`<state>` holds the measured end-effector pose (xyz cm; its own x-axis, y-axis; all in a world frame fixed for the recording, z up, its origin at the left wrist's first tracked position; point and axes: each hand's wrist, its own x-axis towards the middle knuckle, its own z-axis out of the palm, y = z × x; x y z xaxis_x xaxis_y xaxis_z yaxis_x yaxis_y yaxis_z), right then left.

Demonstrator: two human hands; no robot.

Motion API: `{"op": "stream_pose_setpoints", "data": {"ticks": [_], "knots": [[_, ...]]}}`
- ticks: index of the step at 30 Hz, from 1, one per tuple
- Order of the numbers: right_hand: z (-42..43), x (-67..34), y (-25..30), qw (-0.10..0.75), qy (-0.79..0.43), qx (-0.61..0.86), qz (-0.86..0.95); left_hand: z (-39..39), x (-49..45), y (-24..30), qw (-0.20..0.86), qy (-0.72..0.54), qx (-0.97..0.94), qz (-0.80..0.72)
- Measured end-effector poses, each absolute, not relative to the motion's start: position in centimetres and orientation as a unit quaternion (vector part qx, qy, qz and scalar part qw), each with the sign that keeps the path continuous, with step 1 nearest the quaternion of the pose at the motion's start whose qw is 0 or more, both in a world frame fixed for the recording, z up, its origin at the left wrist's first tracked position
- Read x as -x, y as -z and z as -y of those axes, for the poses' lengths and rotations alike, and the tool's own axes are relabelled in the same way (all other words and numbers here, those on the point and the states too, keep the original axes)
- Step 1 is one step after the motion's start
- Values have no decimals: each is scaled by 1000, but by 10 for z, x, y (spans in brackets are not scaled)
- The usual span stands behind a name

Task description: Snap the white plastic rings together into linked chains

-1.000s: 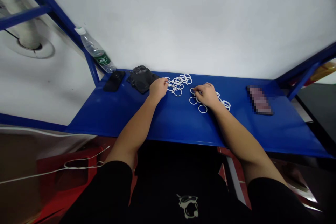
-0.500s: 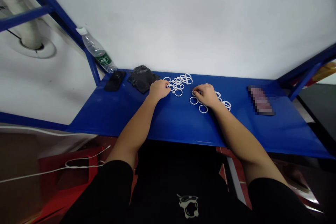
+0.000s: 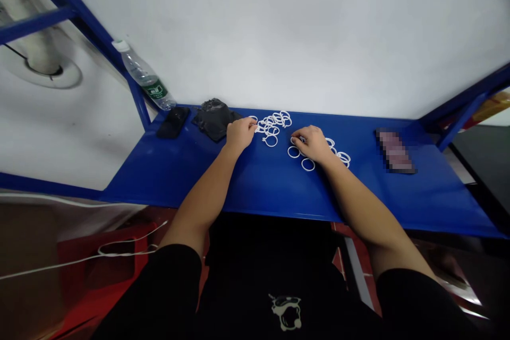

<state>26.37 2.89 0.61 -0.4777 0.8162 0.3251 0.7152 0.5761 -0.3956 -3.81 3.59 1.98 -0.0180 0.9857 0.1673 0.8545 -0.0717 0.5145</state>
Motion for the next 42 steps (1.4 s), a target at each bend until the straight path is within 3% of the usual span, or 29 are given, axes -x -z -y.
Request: {"op": "stream_pose_setpoints", "data": {"ticks": [14,23,33,42], "knots": [[-6,-242,-12,263,-120,414,863,-26,17,-11,160,-403,-710,-555],[-8,-242,-12,240,-132,409,870,-21,4,-5,142,-375,-764,-506],[-14,-244,-7,228,-131,409,874,-17,12,0,96,-201,-857,-464],[-14,-246,-8,240,-125,417,868,-15,6,-6,71,-283,-839,-459]]}}
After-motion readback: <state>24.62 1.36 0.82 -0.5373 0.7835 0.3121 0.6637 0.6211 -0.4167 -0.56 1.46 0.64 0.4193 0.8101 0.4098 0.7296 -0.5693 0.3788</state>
